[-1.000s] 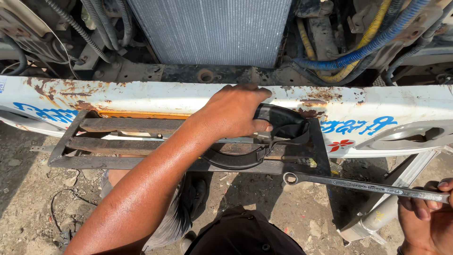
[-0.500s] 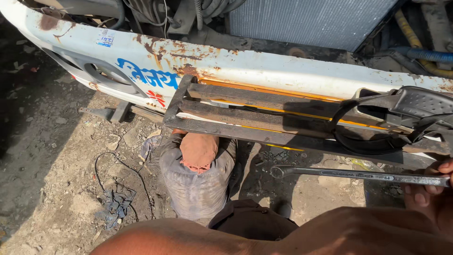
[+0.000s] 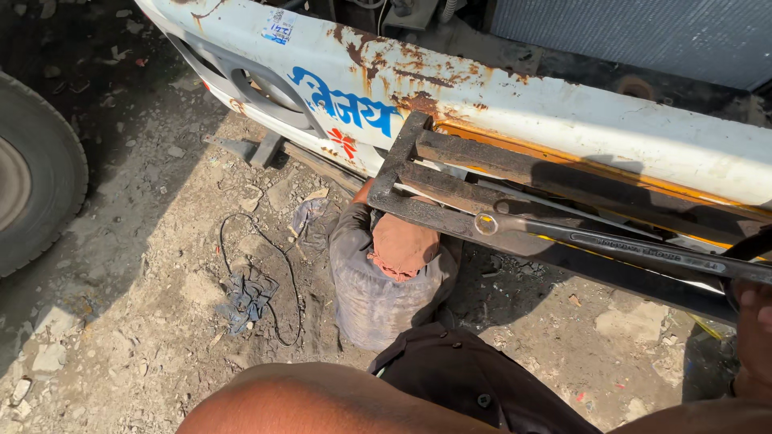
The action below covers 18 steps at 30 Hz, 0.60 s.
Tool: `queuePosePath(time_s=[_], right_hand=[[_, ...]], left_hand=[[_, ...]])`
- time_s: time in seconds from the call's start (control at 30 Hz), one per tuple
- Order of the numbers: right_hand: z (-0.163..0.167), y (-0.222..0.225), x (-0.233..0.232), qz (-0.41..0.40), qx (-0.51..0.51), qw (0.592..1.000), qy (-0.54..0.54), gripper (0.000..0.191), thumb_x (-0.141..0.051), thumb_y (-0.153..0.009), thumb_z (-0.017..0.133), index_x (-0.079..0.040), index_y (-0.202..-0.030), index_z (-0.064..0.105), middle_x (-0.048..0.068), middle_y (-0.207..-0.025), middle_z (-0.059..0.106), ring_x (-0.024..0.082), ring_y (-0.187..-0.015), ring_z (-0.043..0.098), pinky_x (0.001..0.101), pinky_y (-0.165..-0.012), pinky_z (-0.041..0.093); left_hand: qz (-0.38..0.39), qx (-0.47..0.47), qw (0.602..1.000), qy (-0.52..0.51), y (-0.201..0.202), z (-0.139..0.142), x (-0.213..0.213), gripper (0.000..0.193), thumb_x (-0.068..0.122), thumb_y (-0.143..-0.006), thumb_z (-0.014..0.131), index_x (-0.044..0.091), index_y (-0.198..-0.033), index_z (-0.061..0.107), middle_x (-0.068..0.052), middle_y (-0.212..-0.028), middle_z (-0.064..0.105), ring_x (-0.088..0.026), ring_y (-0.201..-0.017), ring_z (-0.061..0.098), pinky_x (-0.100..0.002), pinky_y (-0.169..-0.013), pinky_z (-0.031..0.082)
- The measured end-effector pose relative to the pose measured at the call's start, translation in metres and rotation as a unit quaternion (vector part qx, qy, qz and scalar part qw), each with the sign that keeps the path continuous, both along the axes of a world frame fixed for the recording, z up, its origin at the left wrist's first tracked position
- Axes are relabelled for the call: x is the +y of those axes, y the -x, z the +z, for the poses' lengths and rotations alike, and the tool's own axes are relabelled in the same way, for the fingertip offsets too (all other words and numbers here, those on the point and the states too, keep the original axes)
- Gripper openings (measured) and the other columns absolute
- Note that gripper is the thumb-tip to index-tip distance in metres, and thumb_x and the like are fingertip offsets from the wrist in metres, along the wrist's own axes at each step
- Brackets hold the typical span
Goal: The person uses a wrench to tighten bolts on the front frame of a vehicle, working near the radiator and various hoses. They reach into tight spaces to adjust components and secure parts of the vehicle's front assembly.
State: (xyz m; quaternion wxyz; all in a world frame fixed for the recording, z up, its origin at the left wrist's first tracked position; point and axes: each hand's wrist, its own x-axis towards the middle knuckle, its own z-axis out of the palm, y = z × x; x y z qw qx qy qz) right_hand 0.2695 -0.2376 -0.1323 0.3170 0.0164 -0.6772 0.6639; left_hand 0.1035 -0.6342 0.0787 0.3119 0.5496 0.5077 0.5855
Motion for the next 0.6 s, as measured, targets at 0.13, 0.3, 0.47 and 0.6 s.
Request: queuePosePath(time_s=[0.13, 0.3, 0.47, 0.6], right_hand=[[0.015, 0.059, -0.061, -0.101, 0.006, 0.994, -0.037, 0.015, -0.021, -0.113, 0.068, -0.011, -0.103, 0.062, 0.004, -0.093, 0.064, 0.013, -0.086, 0.063, 0.0322, -0.083, 0.052], [0.101, 0.110, -0.147, -0.205, 0.022, 0.972, -0.112, 0.021, -0.023, -0.114, 0.065, -0.004, -0.110, 0.057, 0.011, -0.094, 0.066, 0.020, -0.083, 0.067, 0.0395, -0.080, 0.056], [0.175, 0.135, -0.180, -0.222, 0.037, 0.965, -0.136, 0.031, -0.026, -0.115, 0.062, 0.003, -0.117, 0.052, 0.019, -0.094, 0.068, 0.028, -0.080, 0.072, 0.0469, -0.076, 0.061], [0.184, 0.156, -0.182, -0.116, 0.090, 0.988, 0.056, 0.033, -0.024, -0.109, 0.062, 0.004, -0.123, 0.052, 0.021, -0.094, 0.068, 0.030, -0.080, 0.072, 0.0511, -0.078, 0.062]], left_hand=[[0.031, 0.058, 0.998, 0.021, 0.029, 0.021, 0.013, 0.025, 0.017, -0.103, 0.055, 0.003, -0.123, 0.061, -0.012, -0.125, 0.065, -0.026, -0.120, 0.062, -0.039, -0.105, 0.049], [0.152, 0.307, 0.939, -0.015, 0.065, 0.062, 0.039, 0.025, 0.015, -0.102, 0.056, 0.001, -0.122, 0.062, -0.013, -0.125, 0.065, -0.027, -0.120, 0.062, -0.042, -0.105, 0.048], [0.252, 0.521, 0.816, -0.002, 0.145, 0.061, 0.067, 0.036, 0.016, -0.077, 0.062, 0.004, -0.111, 0.065, -0.015, -0.101, 0.065, -0.032, -0.101, 0.064, -0.052, -0.090, 0.051], [0.155, 0.518, 0.837, 0.081, 0.182, 0.036, 0.087, 0.014, 0.012, -0.089, 0.065, 0.009, -0.103, 0.066, -0.008, -0.085, 0.067, -0.030, -0.085, 0.069, -0.046, -0.078, 0.055]])
